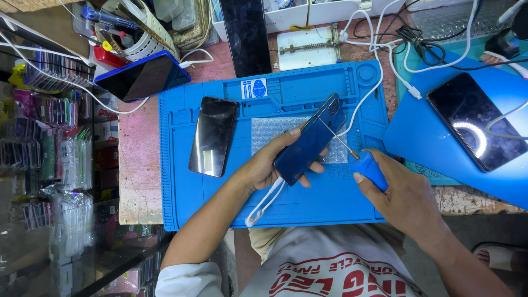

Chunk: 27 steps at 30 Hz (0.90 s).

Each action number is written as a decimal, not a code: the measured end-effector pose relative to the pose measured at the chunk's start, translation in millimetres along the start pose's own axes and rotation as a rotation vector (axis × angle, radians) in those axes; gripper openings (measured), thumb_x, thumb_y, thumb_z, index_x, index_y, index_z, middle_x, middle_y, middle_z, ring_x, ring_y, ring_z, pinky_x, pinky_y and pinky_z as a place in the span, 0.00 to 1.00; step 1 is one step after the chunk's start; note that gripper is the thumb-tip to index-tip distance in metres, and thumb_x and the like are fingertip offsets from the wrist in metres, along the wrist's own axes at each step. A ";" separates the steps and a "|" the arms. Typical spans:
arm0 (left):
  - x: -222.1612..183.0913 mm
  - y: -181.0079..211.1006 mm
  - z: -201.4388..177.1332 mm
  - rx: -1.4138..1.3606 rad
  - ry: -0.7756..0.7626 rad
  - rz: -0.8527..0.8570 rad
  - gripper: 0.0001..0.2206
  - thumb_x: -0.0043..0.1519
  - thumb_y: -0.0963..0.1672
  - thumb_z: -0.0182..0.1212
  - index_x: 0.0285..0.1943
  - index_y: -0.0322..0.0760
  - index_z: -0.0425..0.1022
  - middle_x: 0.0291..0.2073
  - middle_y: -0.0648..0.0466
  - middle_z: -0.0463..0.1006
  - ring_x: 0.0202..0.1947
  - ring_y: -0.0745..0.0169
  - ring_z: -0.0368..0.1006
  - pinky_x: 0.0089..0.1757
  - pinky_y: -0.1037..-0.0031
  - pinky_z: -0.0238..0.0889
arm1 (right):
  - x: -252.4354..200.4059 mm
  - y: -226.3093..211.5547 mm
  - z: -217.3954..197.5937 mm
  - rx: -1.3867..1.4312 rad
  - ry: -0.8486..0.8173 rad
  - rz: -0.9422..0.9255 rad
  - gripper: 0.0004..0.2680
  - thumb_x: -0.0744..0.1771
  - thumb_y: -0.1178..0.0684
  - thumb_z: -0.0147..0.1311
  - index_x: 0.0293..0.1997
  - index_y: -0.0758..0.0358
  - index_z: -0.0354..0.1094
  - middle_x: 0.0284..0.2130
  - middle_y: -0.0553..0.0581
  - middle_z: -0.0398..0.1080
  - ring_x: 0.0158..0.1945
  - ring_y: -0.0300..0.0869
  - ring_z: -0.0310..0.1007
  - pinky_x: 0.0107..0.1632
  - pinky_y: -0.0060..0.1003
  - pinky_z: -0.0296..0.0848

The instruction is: The person cleans the edges of a mobile phone and its back cover using a thin tool, then applies a blue tool to the edges and fits the back cover back onto the phone.

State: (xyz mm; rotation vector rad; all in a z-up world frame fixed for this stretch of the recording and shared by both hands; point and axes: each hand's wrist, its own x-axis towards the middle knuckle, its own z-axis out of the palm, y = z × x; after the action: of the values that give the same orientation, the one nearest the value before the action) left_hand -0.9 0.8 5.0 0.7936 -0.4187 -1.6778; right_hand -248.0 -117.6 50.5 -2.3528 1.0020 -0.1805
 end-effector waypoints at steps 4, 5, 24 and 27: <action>-2.3 3.6 3.7 0.068 -0.016 0.029 0.33 0.72 0.54 0.44 0.82 0.34 0.48 0.54 0.40 0.74 0.44 0.55 0.79 0.34 0.70 0.78 | -1.5 0.7 0.3 0.022 0.029 -0.023 0.18 0.64 0.45 0.60 0.58 0.60 0.70 0.35 0.65 0.76 0.26 0.52 0.76 0.32 0.46 0.73; -2.2 4.0 4.2 0.068 -0.016 0.031 0.33 0.72 0.54 0.44 0.82 0.34 0.48 0.54 0.40 0.74 0.44 0.55 0.79 0.34 0.70 0.78 | -1.9 1.3 0.4 0.022 0.030 -0.024 0.18 0.64 0.45 0.60 0.58 0.60 0.70 0.35 0.65 0.76 0.26 0.52 0.76 0.32 0.46 0.73; -0.3 2.8 4.6 0.154 0.019 0.051 0.35 0.70 0.54 0.46 0.83 0.35 0.44 0.54 0.40 0.74 0.45 0.55 0.78 0.32 0.71 0.78 | -2.4 11.7 5.9 -0.009 0.024 -0.118 0.20 0.64 0.44 0.59 0.59 0.63 0.69 0.38 0.67 0.77 0.35 0.53 0.80 0.35 0.44 0.77; -0.6 3.1 5.3 0.171 0.018 0.060 0.35 0.70 0.54 0.46 0.83 0.35 0.43 0.54 0.40 0.74 0.45 0.56 0.79 0.33 0.71 0.78 | -3.0 10.9 5.9 -0.009 0.034 -0.124 0.20 0.64 0.44 0.60 0.59 0.62 0.69 0.39 0.67 0.77 0.35 0.54 0.80 0.35 0.45 0.77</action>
State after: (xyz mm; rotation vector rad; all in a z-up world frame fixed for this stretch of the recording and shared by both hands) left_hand -2.4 -0.2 11.0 0.9120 -0.5741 -1.5928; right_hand -255.0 -118.9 39.9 -2.4288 0.8739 -0.2650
